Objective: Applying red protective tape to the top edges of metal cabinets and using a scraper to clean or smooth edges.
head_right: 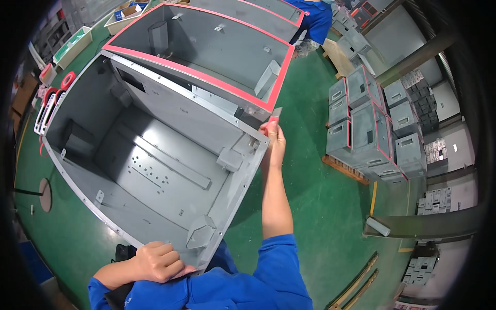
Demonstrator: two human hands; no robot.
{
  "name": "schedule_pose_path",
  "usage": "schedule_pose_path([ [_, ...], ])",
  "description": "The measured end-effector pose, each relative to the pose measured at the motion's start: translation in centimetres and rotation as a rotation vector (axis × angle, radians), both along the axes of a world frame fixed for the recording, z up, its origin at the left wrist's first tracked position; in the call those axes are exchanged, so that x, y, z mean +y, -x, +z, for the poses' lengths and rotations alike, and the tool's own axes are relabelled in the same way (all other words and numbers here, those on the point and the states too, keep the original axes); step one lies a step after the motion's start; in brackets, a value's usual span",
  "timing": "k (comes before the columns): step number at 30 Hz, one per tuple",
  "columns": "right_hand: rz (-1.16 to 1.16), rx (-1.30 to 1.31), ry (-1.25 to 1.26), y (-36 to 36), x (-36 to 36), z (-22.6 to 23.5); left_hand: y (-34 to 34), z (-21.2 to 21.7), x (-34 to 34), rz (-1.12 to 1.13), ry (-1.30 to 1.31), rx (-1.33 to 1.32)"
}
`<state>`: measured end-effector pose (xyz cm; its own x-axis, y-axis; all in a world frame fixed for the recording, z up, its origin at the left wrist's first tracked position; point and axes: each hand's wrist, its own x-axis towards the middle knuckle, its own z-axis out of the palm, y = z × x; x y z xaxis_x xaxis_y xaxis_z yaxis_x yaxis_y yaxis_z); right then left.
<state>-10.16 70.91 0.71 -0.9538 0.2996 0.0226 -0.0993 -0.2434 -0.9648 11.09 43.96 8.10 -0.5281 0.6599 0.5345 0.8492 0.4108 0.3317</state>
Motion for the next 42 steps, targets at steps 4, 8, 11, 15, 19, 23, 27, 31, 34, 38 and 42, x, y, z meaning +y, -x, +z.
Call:
schedule_pose_path([
  [4,0.096,-0.007,-0.019,0.0,0.3,0.5,-0.1,-0.1,0.1,0.011,-0.008,0.007],
  [8,0.101,0.164,-0.187,0.7,2.5,1.5,0.0,0.2,0.0,0.017,-0.009,-0.004],
  [11,-0.013,0.231,-0.586,1.0,5.0,2.9,0.0,0.3,-0.1,0.011,-0.015,-0.002],
  [15,0.179,0.421,-1.116,2.4,5.6,7.9,-0.1,0.3,0.0,0.042,-0.014,-0.002],
  [19,0.417,0.515,-1.397,4.1,4.7,11.3,0.0,0.4,0.0,0.053,-0.012,0.008],
  [23,0.676,0.385,-1.521,5.5,3.3,13.8,-0.1,0.1,0.0,0.059,-0.019,0.008],
  [27,0.797,0.539,-1.677,7.6,3.5,14.0,-0.2,-0.1,0.1,0.059,-0.043,0.006],
  [31,0.842,0.628,-1.853,8.1,3.2,14.5,-0.1,0.0,0.2,0.082,-0.046,0.018],
  [34,0.901,0.621,-1.867,8.2,3.3,14.9,-0.2,-0.1,0.2,0.096,-0.037,0.018],
  [38,0.931,0.611,-1.926,7.9,3.6,15.5,-0.1,0.2,0.3,0.118,-0.035,0.019],
  [42,0.847,0.728,-1.932,8.3,2.5,14.8,-0.2,0.1,0.5,0.142,-0.04,0.036],
])
